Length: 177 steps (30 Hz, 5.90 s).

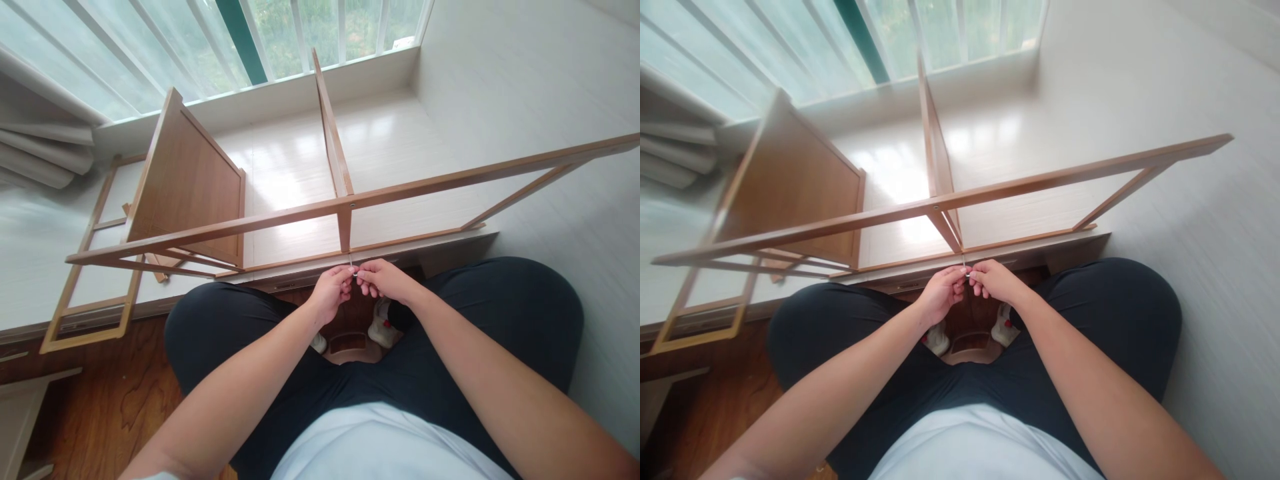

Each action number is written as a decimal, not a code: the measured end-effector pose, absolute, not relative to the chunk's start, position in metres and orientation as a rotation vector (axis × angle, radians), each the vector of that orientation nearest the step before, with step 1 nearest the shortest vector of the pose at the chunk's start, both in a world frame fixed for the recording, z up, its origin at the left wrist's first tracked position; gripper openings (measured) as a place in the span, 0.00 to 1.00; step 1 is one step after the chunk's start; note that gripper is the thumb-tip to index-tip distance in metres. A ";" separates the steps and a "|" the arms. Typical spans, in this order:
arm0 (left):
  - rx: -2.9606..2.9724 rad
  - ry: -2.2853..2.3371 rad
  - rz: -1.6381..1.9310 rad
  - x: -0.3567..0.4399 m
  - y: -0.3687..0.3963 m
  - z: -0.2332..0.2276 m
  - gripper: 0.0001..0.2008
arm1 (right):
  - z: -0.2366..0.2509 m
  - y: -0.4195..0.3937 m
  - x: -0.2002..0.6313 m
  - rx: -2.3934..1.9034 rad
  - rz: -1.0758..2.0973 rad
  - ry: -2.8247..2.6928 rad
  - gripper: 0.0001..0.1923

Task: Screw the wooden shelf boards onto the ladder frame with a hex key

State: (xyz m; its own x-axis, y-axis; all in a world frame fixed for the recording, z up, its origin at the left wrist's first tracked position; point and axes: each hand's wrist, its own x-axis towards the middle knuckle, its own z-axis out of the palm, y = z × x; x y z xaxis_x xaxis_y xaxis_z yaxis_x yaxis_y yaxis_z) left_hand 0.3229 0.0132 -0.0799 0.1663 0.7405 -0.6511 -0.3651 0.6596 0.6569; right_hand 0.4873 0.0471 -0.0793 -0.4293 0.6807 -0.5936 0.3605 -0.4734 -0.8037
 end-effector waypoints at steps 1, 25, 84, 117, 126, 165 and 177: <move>0.391 1.155 0.817 0.323 0.013 -0.080 0.19 | -0.080 0.047 0.487 -1.526 2.031 -1.418 0.13; 0.446 1.243 0.803 0.323 0.004 -0.077 0.18 | -0.077 0.041 0.484 -1.541 2.081 -1.438 0.13; 0.418 1.264 0.944 0.332 -0.002 -0.078 0.17 | -0.043 0.035 0.484 -1.454 1.122 -2.385 0.17; 0.290 1.164 0.906 0.327 0.004 -0.079 0.15 | -0.051 0.023 0.470 -1.574 0.636 -2.419 0.11; 0.296 1.147 0.913 0.327 0.006 -0.078 0.13 | -0.053 0.021 0.467 -1.639 0.563 -2.397 0.10; 0.320 1.231 0.891 0.328 0.008 -0.079 0.16 | -0.070 0.033 0.478 -1.427 1.795 -1.803 0.10; 0.342 1.237 0.911 0.327 0.007 -0.081 0.14 | -0.069 0.035 0.480 -1.460 1.710 -1.955 0.12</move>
